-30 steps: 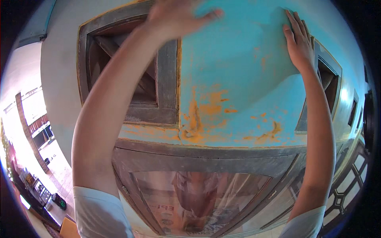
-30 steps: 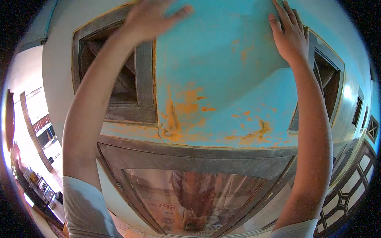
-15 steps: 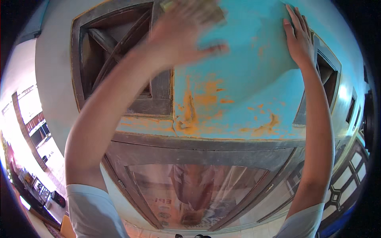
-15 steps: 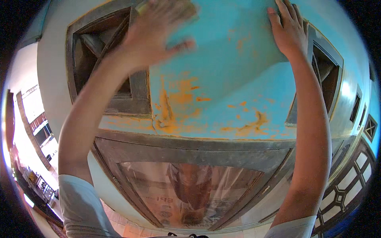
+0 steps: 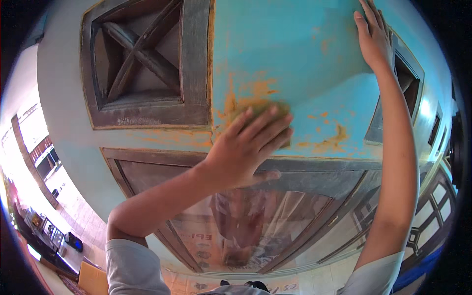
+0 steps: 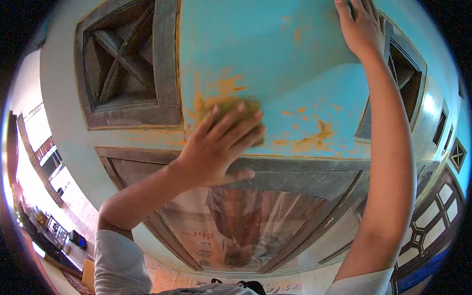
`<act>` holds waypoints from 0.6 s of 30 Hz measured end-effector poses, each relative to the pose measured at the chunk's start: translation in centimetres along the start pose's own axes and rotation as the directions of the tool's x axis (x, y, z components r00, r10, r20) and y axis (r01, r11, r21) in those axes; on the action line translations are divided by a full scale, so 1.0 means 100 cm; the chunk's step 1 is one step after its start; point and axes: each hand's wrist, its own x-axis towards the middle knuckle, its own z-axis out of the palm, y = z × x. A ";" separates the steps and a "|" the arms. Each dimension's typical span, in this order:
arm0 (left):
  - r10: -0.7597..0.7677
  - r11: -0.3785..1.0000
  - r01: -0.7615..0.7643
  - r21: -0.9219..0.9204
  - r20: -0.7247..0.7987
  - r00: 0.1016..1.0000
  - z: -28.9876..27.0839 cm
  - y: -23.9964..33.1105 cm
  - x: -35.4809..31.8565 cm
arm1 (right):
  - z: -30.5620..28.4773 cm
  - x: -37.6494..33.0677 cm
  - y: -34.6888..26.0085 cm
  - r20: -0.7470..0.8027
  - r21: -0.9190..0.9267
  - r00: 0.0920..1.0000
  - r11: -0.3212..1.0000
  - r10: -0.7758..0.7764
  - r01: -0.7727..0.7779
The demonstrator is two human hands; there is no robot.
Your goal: The recorder uses a piece of sandpaper to sand a painted wall surface located above a glass-fronted cabinet.
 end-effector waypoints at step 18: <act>-0.596 0.791 0.609 0.051 -0.160 0.787 0.007 -0.026 -0.111 | 0.050 -0.022 0.066 -0.216 -0.065 0.958 0.982 -0.187 0.177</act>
